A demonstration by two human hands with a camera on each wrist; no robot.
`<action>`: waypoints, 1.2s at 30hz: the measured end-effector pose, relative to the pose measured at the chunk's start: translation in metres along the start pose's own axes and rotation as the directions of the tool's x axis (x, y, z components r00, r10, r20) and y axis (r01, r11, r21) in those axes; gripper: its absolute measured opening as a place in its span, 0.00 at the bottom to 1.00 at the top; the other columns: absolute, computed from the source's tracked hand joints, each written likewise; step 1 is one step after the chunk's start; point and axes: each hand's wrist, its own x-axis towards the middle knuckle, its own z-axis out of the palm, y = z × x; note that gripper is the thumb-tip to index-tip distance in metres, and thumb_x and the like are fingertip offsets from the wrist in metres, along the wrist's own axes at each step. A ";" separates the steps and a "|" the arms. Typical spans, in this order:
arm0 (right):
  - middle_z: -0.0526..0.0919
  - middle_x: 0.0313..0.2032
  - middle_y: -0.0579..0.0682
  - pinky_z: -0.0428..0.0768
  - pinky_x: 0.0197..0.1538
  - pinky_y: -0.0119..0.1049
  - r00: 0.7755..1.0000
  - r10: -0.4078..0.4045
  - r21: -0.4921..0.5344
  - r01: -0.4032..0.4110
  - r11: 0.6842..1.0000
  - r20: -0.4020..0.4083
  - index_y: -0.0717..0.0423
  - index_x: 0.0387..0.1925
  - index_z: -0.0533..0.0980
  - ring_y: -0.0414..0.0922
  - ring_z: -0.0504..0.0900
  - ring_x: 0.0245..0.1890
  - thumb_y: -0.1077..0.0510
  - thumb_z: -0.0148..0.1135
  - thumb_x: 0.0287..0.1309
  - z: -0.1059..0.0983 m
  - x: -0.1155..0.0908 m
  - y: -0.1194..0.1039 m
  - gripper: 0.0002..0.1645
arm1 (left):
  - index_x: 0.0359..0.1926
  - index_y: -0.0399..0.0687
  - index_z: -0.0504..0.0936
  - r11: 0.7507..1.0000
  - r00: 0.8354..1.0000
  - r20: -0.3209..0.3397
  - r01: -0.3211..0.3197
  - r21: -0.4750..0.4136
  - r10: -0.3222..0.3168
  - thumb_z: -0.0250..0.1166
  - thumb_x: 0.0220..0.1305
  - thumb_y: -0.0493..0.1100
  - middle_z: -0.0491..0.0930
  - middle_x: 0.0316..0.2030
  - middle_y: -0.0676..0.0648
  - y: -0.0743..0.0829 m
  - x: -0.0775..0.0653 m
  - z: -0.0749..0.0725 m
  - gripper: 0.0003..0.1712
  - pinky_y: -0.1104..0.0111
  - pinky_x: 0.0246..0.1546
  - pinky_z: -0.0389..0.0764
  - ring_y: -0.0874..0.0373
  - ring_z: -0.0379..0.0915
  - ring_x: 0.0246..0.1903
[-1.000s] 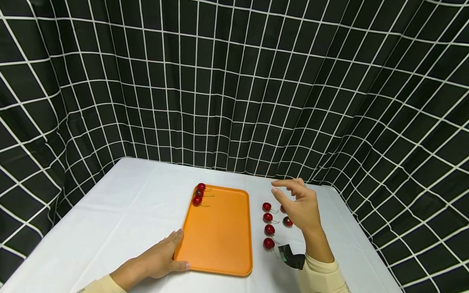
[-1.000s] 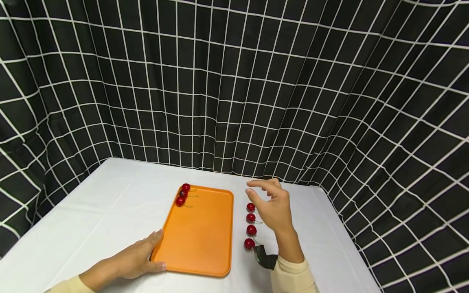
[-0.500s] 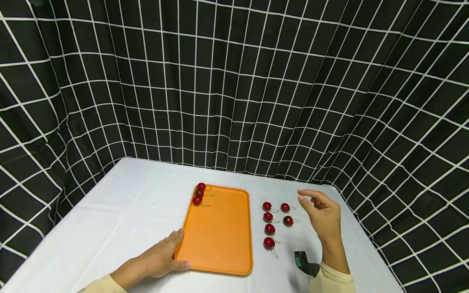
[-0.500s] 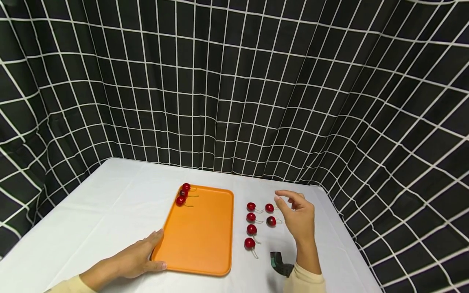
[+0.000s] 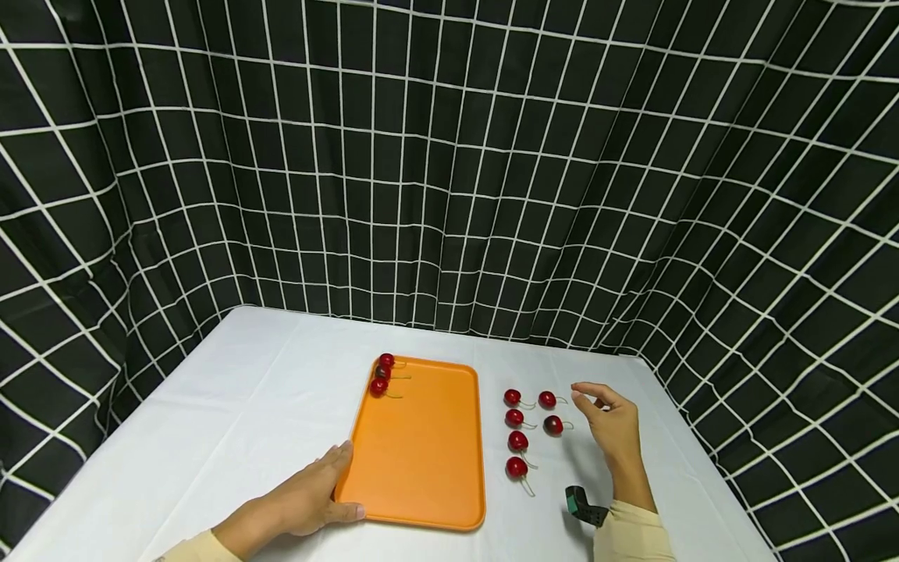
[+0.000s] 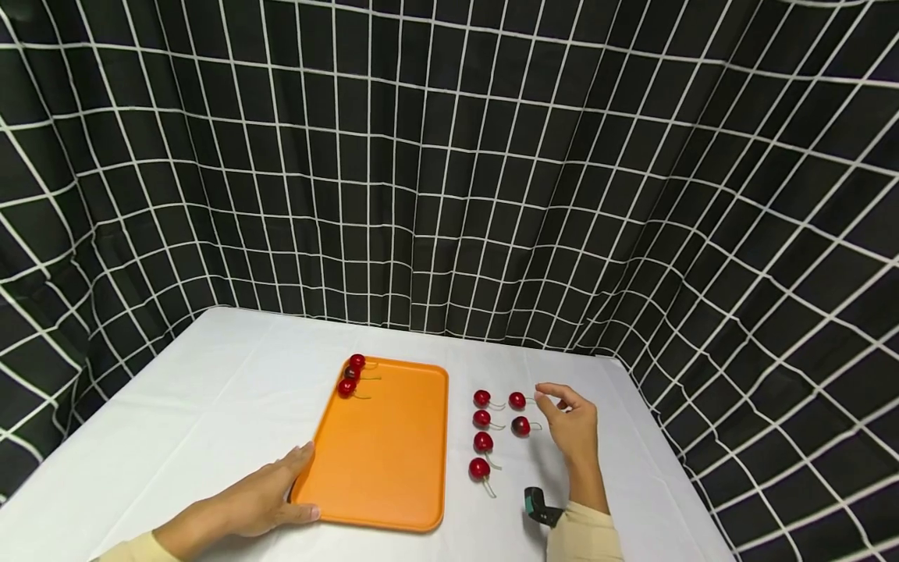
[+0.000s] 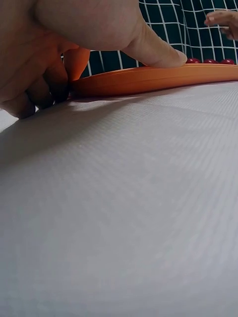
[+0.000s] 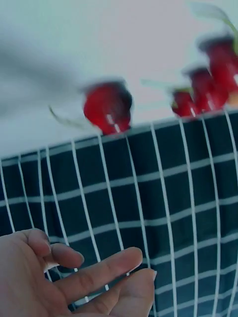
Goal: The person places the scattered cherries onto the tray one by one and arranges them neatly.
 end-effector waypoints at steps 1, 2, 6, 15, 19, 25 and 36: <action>0.76 0.23 0.48 0.61 0.18 0.36 1.000 0.003 0.000 -0.003 1.000 0.001 0.58 0.35 0.86 0.43 0.67 0.27 0.62 0.71 0.54 0.002 0.000 0.006 0.06 | 0.70 0.24 0.52 1.000 1.000 0.001 -0.002 -0.001 0.002 0.66 0.54 0.66 0.48 0.71 0.29 0.000 -0.001 0.000 0.61 0.38 0.65 0.45 0.34 0.41 0.69; 0.76 0.23 0.48 0.61 0.19 0.36 1.000 0.009 -0.003 -0.009 1.000 0.003 0.58 0.35 0.86 0.43 0.67 0.27 0.62 0.71 0.54 0.004 -0.001 0.011 0.05 | 0.70 0.24 0.52 1.000 1.000 0.003 -0.004 0.000 0.004 0.66 0.54 0.66 0.48 0.71 0.29 -0.001 -0.001 0.000 0.61 0.38 0.65 0.45 0.33 0.41 0.69; 0.79 0.23 0.50 0.63 0.19 0.36 0.999 0.046 -0.066 -0.044 0.997 0.028 0.60 0.36 0.85 0.43 0.66 0.24 0.64 0.69 0.54 0.008 -0.001 0.029 0.06 | 0.70 0.24 0.51 1.000 1.000 0.006 -0.017 0.012 0.017 0.65 0.54 0.66 0.47 0.71 0.29 -0.001 -0.002 -0.001 0.61 0.38 0.64 0.45 0.33 0.41 0.70; 0.84 0.37 0.57 0.68 0.24 0.34 0.986 0.096 -0.257 -0.058 0.965 0.138 0.58 0.42 0.84 0.44 0.70 0.25 0.65 0.65 0.59 0.008 -0.002 0.052 0.10 | 0.70 0.25 0.51 1.000 1.000 0.004 -0.001 0.026 0.001 0.65 0.53 0.68 0.47 0.71 0.30 -0.002 -0.001 0.000 0.62 0.38 0.64 0.45 0.34 0.41 0.70; 0.84 0.43 0.57 0.68 0.26 0.36 0.976 0.128 -0.313 -0.067 0.947 0.179 0.56 0.44 0.84 0.46 0.70 0.27 0.63 0.65 0.58 0.008 -0.003 0.059 0.11 | 0.70 0.24 0.51 1.000 1.000 0.005 -0.012 0.019 0.012 0.65 0.54 0.67 0.47 0.71 0.29 -0.001 0.000 -0.001 0.62 0.38 0.64 0.45 0.34 0.41 0.70; 0.84 0.39 0.54 0.69 0.29 0.38 0.965 0.163 -0.332 -0.087 0.939 0.207 0.56 0.42 0.85 0.47 0.71 0.30 0.63 0.66 0.56 0.008 -0.006 0.066 0.11 | 0.69 0.22 0.51 1.000 1.000 0.008 -0.014 0.017 0.014 0.65 0.54 0.66 0.46 0.70 0.27 -0.002 0.000 0.000 0.61 0.37 0.64 0.45 0.32 0.41 0.69; 0.86 0.32 0.49 0.70 0.33 0.37 0.981 0.114 -0.336 -0.057 0.940 0.155 0.55 0.33 0.87 0.46 0.72 0.31 0.64 0.68 0.53 0.010 -0.008 0.064 0.06 | 0.70 0.25 0.51 1.000 1.000 -0.001 -0.011 0.028 0.011 0.65 0.54 0.68 0.47 0.71 0.29 -0.002 0.001 0.002 0.62 0.38 0.64 0.45 0.33 0.41 0.69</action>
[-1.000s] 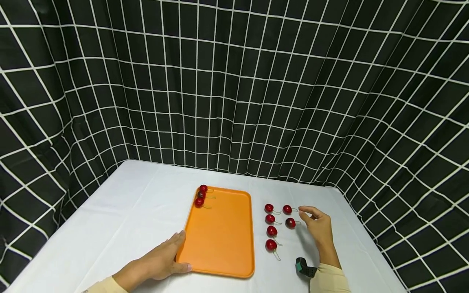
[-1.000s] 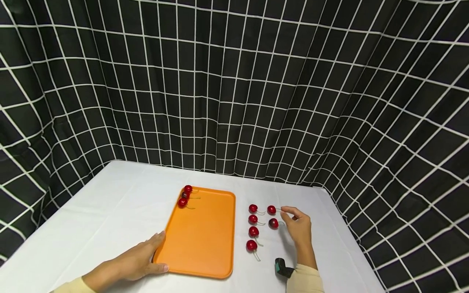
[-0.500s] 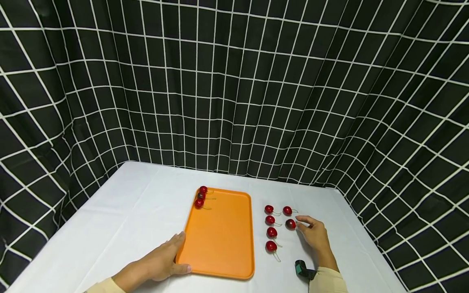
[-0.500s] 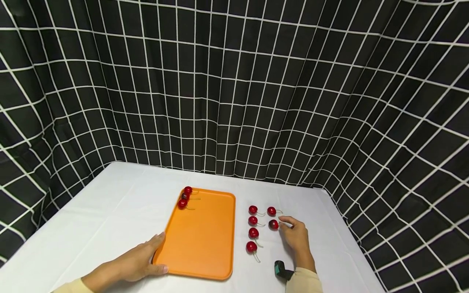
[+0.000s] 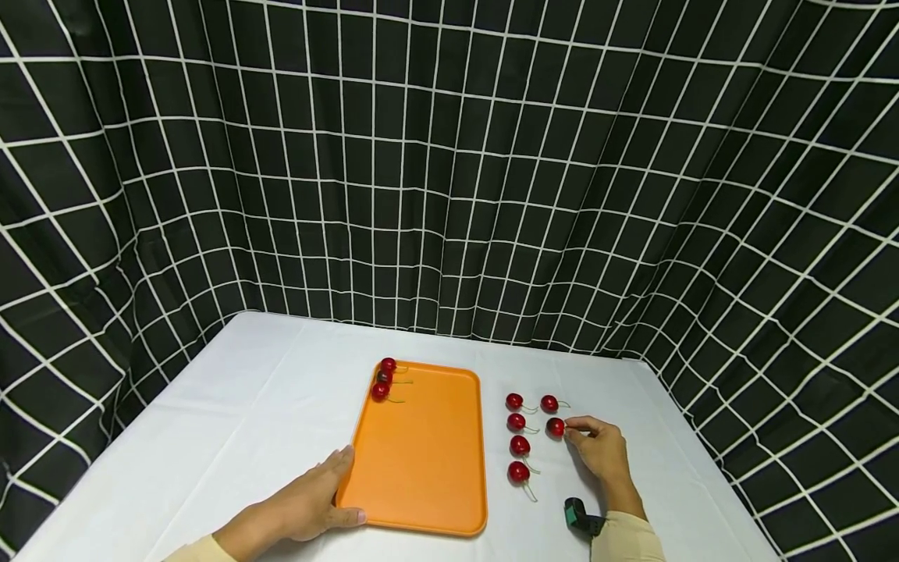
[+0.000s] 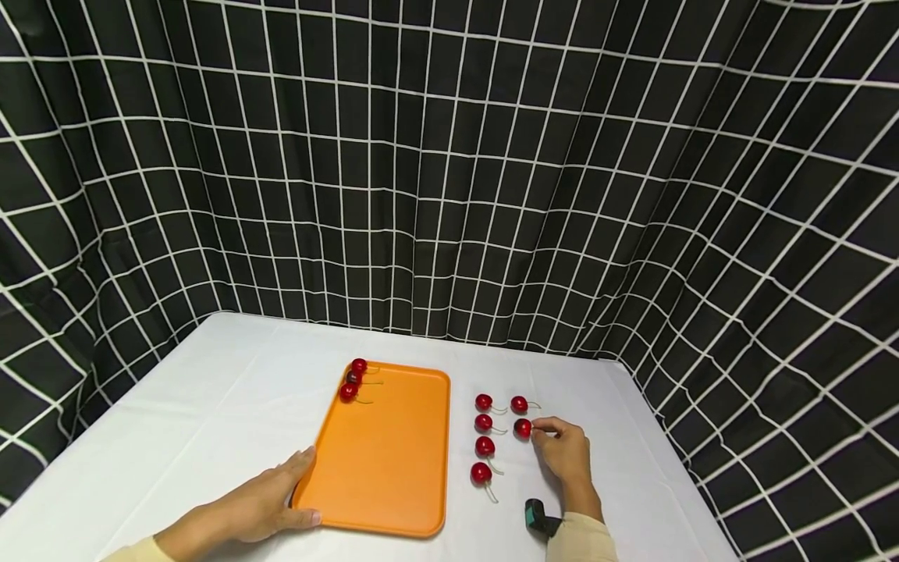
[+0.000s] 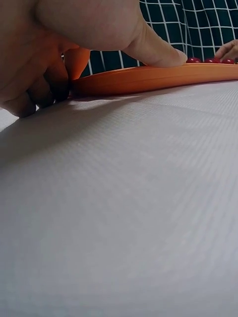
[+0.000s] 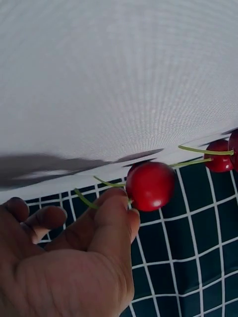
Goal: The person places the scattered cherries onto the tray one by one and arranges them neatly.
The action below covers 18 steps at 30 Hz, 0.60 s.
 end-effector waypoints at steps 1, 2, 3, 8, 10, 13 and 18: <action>0.86 0.31 0.48 0.70 0.32 0.37 1.000 0.002 0.004 -0.002 1.000 -0.009 0.55 0.34 0.87 0.46 0.72 0.30 0.63 0.68 0.53 0.000 0.000 -0.001 0.06 | 0.70 0.24 0.51 1.000 1.000 -0.001 0.001 -0.003 -0.001 0.65 0.54 0.67 0.47 0.71 0.29 0.000 0.000 0.000 0.62 0.38 0.64 0.45 0.33 0.41 0.69; 0.86 0.31 0.48 0.69 0.31 0.36 1.000 0.005 0.009 -0.005 1.000 -0.016 0.55 0.34 0.87 0.45 0.72 0.30 0.63 0.68 0.53 -0.001 0.000 -0.002 0.06 | 0.70 0.25 0.51 1.000 1.000 -0.002 0.002 -0.004 -0.002 0.65 0.54 0.67 0.47 0.71 0.29 0.000 -0.001 0.000 0.62 0.38 0.64 0.45 0.33 0.41 0.69; 0.85 0.31 0.48 0.69 0.31 0.36 1.000 0.009 0.011 -0.009 1.000 -0.021 0.55 0.34 0.87 0.45 0.71 0.29 0.62 0.68 0.53 -0.001 0.000 -0.003 0.06 | 0.70 0.25 0.51 1.000 1.000 -0.002 0.004 -0.005 -0.004 0.65 0.54 0.67 0.47 0.71 0.29 0.000 -0.001 0.000 0.62 0.38 0.64 0.45 0.33 0.41 0.69; 0.85 0.32 0.48 0.68 0.30 0.35 0.998 0.029 0.031 -0.028 0.999 -0.047 0.55 0.35 0.87 0.45 0.71 0.30 0.61 0.68 0.55 -0.003 -0.001 -0.006 0.06 | 0.70 0.25 0.51 1.000 1.000 0.002 0.004 -0.008 -0.004 0.65 0.54 0.67 0.47 0.71 0.29 0.000 -0.002 -0.001 0.61 0.38 0.64 0.45 0.33 0.41 0.70; 0.84 0.32 0.49 0.68 0.29 0.34 0.997 0.034 0.051 -0.030 0.998 -0.070 0.55 0.35 0.87 0.45 0.70 0.30 0.62 0.68 0.55 -0.003 -0.001 -0.008 0.05 | 0.70 0.25 0.50 1.000 1.000 0.005 -0.003 -0.009 0.003 0.65 0.55 0.67 0.46 0.71 0.29 0.000 -0.002 -0.002 0.61 0.38 0.64 0.44 0.33 0.41 0.70; 0.84 0.32 0.49 0.67 0.30 0.33 0.993 0.027 0.090 -0.017 0.996 -0.111 0.56 0.34 0.87 0.44 0.70 0.31 0.62 0.69 0.54 -0.003 -0.001 -0.013 0.05 | 0.70 0.25 0.50 1.000 1.000 0.005 -0.010 -0.014 0.010 0.65 0.55 0.66 0.46 0.71 0.29 -0.001 -0.002 -0.002 0.61 0.37 0.64 0.45 0.33 0.40 0.70; 0.84 0.30 0.49 0.67 0.31 0.32 0.988 0.002 0.155 0.022 0.988 -0.151 0.56 0.32 0.87 0.44 0.70 0.33 0.62 0.70 0.53 -0.006 -0.001 -0.028 0.04 | 0.70 0.25 0.51 1.000 1.000 0.000 0.005 -0.018 -0.005 0.65 0.54 0.67 0.47 0.71 0.29 -0.001 -0.002 -0.002 0.61 0.39 0.65 0.45 0.34 0.41 0.70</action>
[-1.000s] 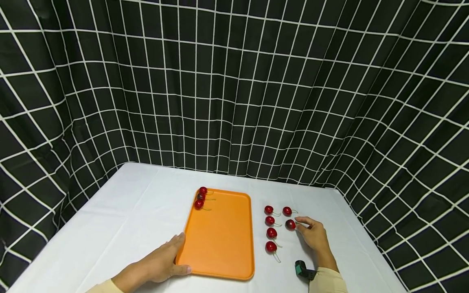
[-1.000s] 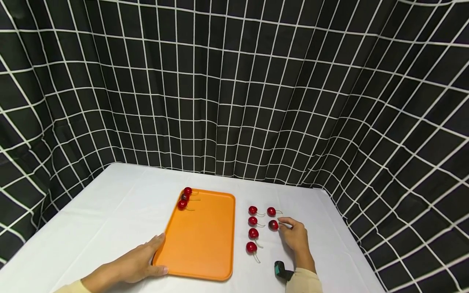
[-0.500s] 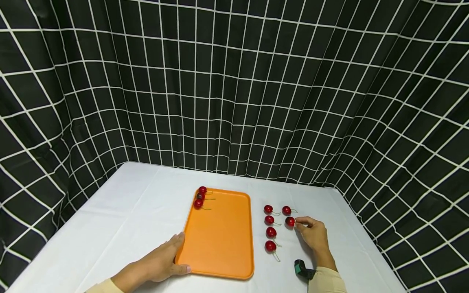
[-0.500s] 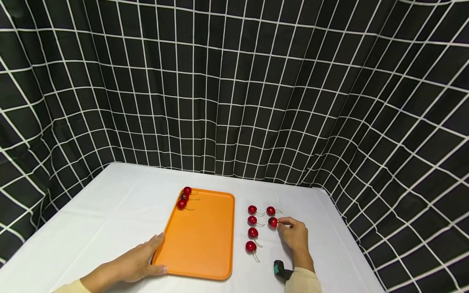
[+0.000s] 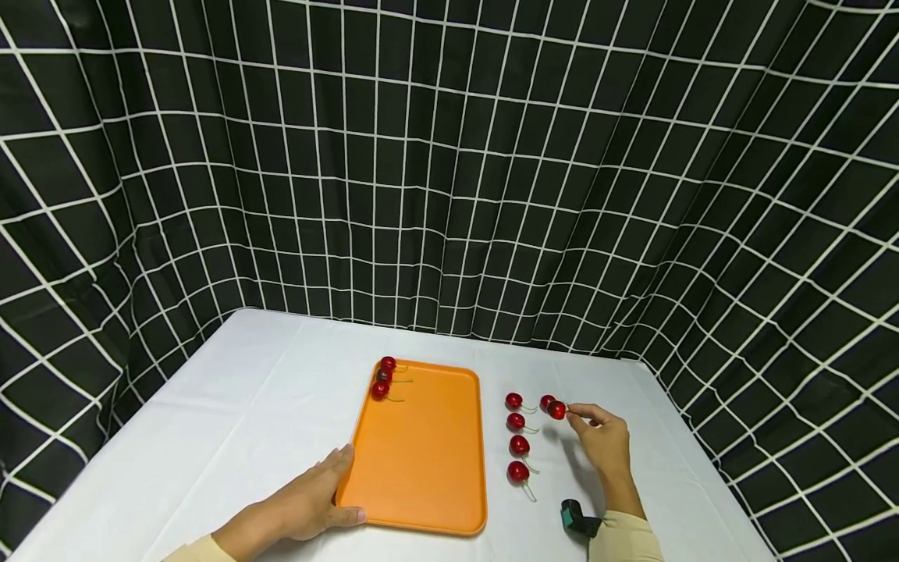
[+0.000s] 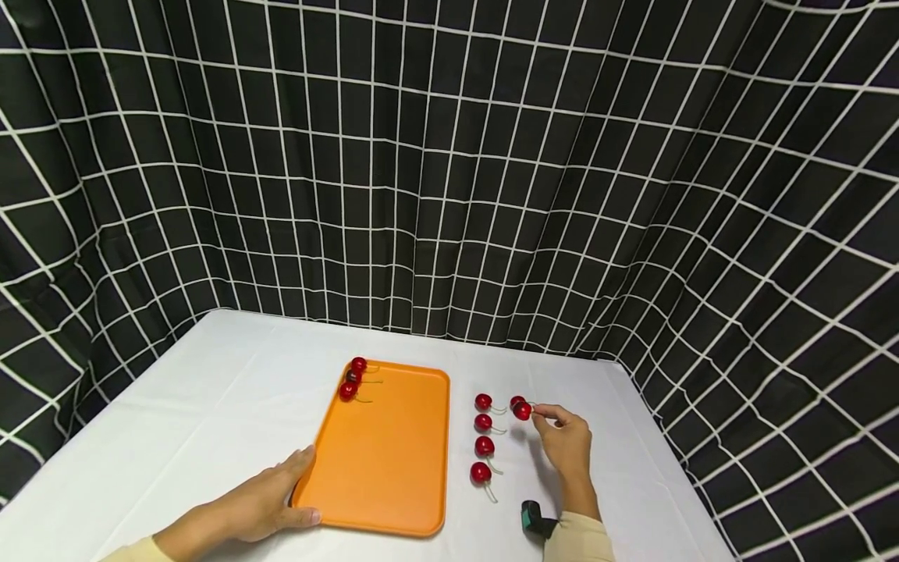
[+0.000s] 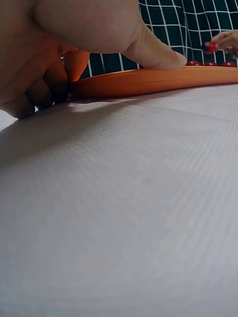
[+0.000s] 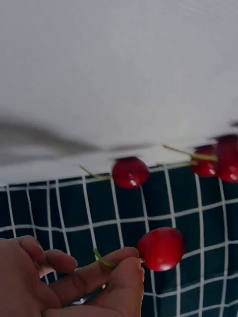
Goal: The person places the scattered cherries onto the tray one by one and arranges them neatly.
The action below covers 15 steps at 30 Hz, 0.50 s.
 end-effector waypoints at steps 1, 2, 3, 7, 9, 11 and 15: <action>0.84 0.30 0.48 0.67 0.32 0.32 1.000 -0.007 0.008 0.007 1.000 -0.004 0.56 0.32 0.87 0.45 0.71 0.34 0.61 0.70 0.53 -0.001 0.000 -0.004 0.03 | 0.70 0.25 0.51 1.000 1.000 0.001 0.003 0.000 -0.003 0.65 0.54 0.67 0.47 0.71 0.29 0.000 0.000 0.000 0.62 0.39 0.65 0.45 0.34 0.41 0.70; 0.84 0.30 0.49 0.67 0.33 0.33 1.000 -0.016 0.017 0.017 1.000 -0.010 0.56 0.32 0.87 0.45 0.71 0.35 0.61 0.70 0.54 -0.002 0.000 -0.008 0.03 | 0.70 0.25 0.51 1.000 1.000 -0.001 0.007 -0.002 -0.007 0.65 0.54 0.67 0.47 0.71 0.30 0.000 0.000 0.000 0.62 0.39 0.65 0.45 0.34 0.41 0.70; 0.84 0.31 0.49 0.67 0.33 0.33 1.000 -0.021 0.024 0.022 0.999 -0.017 0.56 0.32 0.86 0.46 0.71 0.36 0.62 0.70 0.54 -0.003 0.000 -0.013 0.03 | 0.70 0.26 0.51 1.000 1.000 -0.004 0.011 -0.004 -0.011 0.65 0.53 0.67 0.47 0.71 0.30 0.000 0.000 0.001 0.62 0.39 0.65 0.45 0.35 0.41 0.70; 0.84 0.32 0.52 0.66 0.35 0.36 0.997 -0.056 0.071 0.060 0.996 -0.061 0.59 0.33 0.86 0.50 0.71 0.39 0.63 0.69 0.54 -0.008 -0.001 -0.033 0.04 | 0.71 0.25 0.50 1.000 1.000 -0.007 0.013 -0.014 -0.013 0.66 0.53 0.66 0.47 0.71 0.29 0.001 0.000 0.000 0.62 0.39 0.65 0.45 0.34 0.41 0.70; 0.84 0.30 0.52 0.65 0.35 0.36 0.994 -0.073 0.094 0.081 0.992 -0.086 0.60 0.32 0.86 0.50 0.71 0.38 0.65 0.70 0.53 -0.010 -0.003 -0.043 0.04 | 0.71 0.25 0.50 1.000 1.000 -0.007 0.012 -0.021 -0.012 0.67 0.53 0.66 0.47 0.71 0.29 0.001 0.000 0.000 0.62 0.39 0.65 0.45 0.34 0.41 0.70; 0.84 0.29 0.52 0.65 0.34 0.35 0.989 -0.099 0.128 0.112 0.985 -0.109 0.61 0.31 0.86 0.50 0.71 0.37 0.67 0.70 0.52 -0.012 -0.005 -0.053 0.03 | 0.71 0.25 0.50 1.000 1.000 -0.003 0.012 -0.025 -0.012 0.67 0.53 0.66 0.46 0.71 0.29 0.001 0.000 0.001 0.62 0.39 0.65 0.45 0.34 0.41 0.70; 0.85 0.25 0.48 0.66 0.31 0.32 0.974 -0.170 0.162 0.194 0.968 -0.150 0.61 0.30 0.86 0.45 0.71 0.34 0.68 0.71 0.50 -0.011 -0.010 -0.073 0.03 | 0.70 0.25 0.50 1.000 1.000 0.000 0.005 -0.024 -0.005 0.67 0.53 0.66 0.46 0.71 0.29 0.000 -0.001 0.000 0.62 0.39 0.65 0.44 0.34 0.40 0.70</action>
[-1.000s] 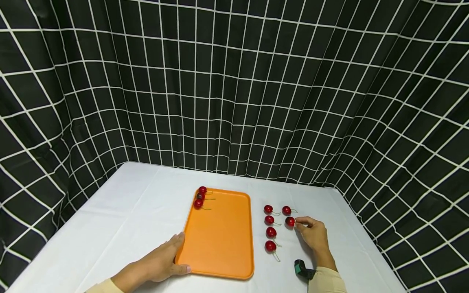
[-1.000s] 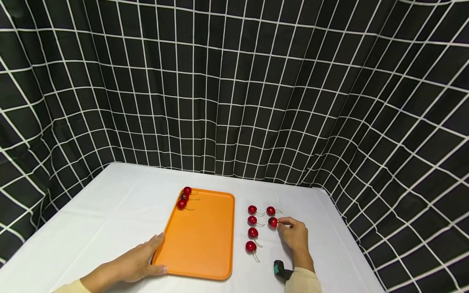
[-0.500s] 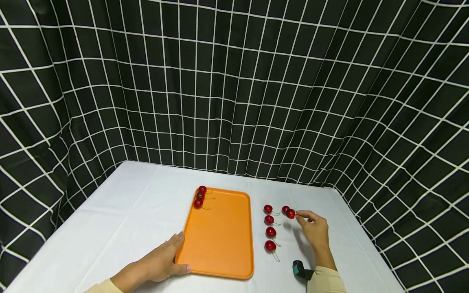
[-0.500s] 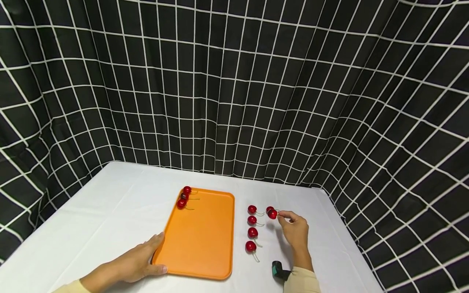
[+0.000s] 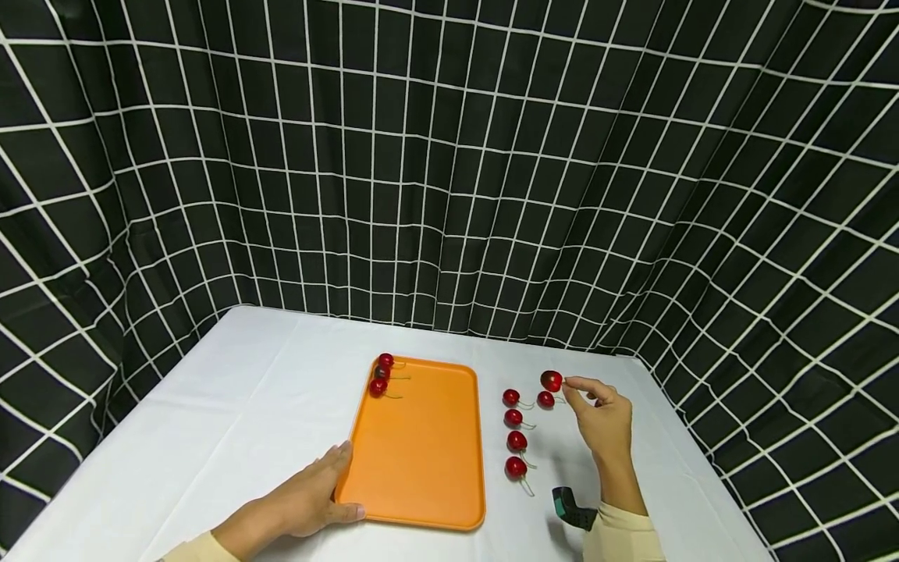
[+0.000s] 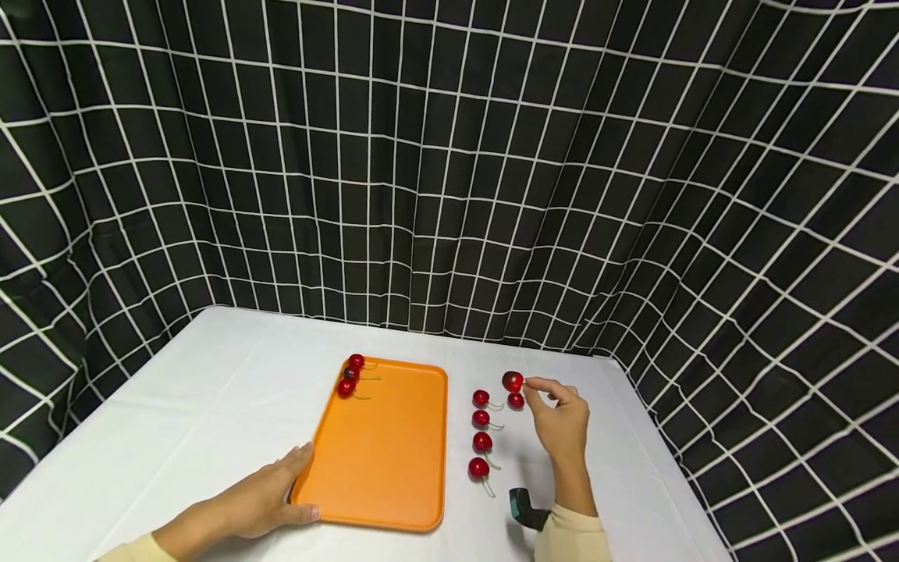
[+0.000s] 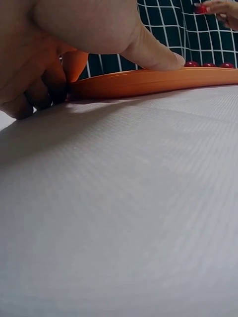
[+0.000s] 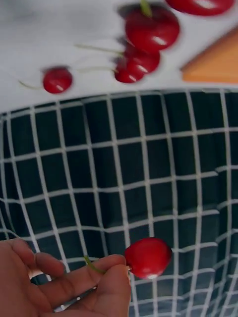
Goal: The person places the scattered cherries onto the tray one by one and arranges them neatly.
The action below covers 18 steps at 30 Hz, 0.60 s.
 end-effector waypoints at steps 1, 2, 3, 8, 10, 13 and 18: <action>0.85 0.25 0.48 0.66 0.30 0.32 1.000 -0.023 0.014 0.023 1.000 -0.004 0.61 0.30 0.86 0.46 0.71 0.34 0.68 0.71 0.51 0.001 0.000 -0.005 0.03 | 0.70 0.25 0.50 1.000 1.000 0.001 -0.005 0.000 0.005 0.67 0.53 0.66 0.46 0.71 0.29 0.000 0.000 0.000 0.62 0.39 0.65 0.44 0.34 0.40 0.70; 0.85 0.25 0.49 0.66 0.30 0.31 0.999 -0.040 0.015 0.040 0.999 -0.007 0.61 0.30 0.86 0.44 0.71 0.33 0.68 0.70 0.51 0.002 -0.002 -0.015 0.03 | 0.70 0.25 0.50 1.000 1.000 0.001 -0.009 0.001 0.009 0.67 0.53 0.65 0.46 0.71 0.29 0.000 0.000 0.000 0.62 0.39 0.65 0.44 0.34 0.40 0.70; 0.85 0.25 0.51 0.66 0.29 0.31 0.998 -0.060 0.021 0.060 0.998 -0.012 0.63 0.30 0.86 0.46 0.71 0.33 0.69 0.70 0.51 0.003 -0.004 -0.026 0.03 | 0.70 0.24 0.50 1.000 1.000 0.002 -0.014 0.002 0.014 0.67 0.53 0.65 0.46 0.71 0.28 0.001 0.000 0.000 0.62 0.39 0.65 0.44 0.34 0.40 0.70; 0.83 0.27 0.65 0.66 0.29 0.32 0.994 -0.109 0.080 0.109 0.991 -0.005 0.71 0.30 0.84 0.52 0.70 0.32 0.74 0.68 0.51 0.013 -0.012 -0.077 0.02 | 0.70 0.24 0.51 1.000 1.000 0.003 -0.009 0.001 0.009 0.67 0.53 0.65 0.46 0.71 0.29 0.000 0.000 0.000 0.62 0.39 0.65 0.44 0.34 0.40 0.70; 0.83 0.27 0.64 0.66 0.29 0.32 0.994 -0.110 0.104 0.109 0.989 0.006 0.71 0.30 0.84 0.52 0.70 0.33 0.74 0.68 0.51 0.018 -0.013 -0.084 0.03 | 0.70 0.24 0.51 1.000 1.000 0.002 -0.007 0.002 0.007 0.67 0.53 0.65 0.46 0.71 0.29 0.000 0.000 0.001 0.62 0.39 0.65 0.44 0.34 0.40 0.70; 0.83 0.28 0.64 0.67 0.28 0.30 0.993 -0.113 0.133 0.109 0.985 0.027 0.70 0.30 0.84 0.52 0.70 0.33 0.73 0.68 0.51 0.027 -0.014 -0.091 0.03 | 0.70 0.24 0.51 1.000 1.000 0.003 -0.015 0.003 0.015 0.67 0.53 0.65 0.46 0.71 0.28 0.000 0.000 0.001 0.62 0.39 0.65 0.44 0.33 0.40 0.70; 0.84 0.28 0.63 0.66 0.32 0.32 0.992 -0.120 0.172 0.110 0.979 0.047 0.70 0.30 0.84 0.44 0.70 0.31 0.73 0.68 0.51 0.044 -0.018 -0.102 0.02 | 0.70 0.24 0.51 1.000 1.000 -0.003 -0.018 0.017 0.018 0.67 0.52 0.65 0.47 0.71 0.28 0.000 0.000 0.000 0.62 0.39 0.65 0.45 0.34 0.40 0.70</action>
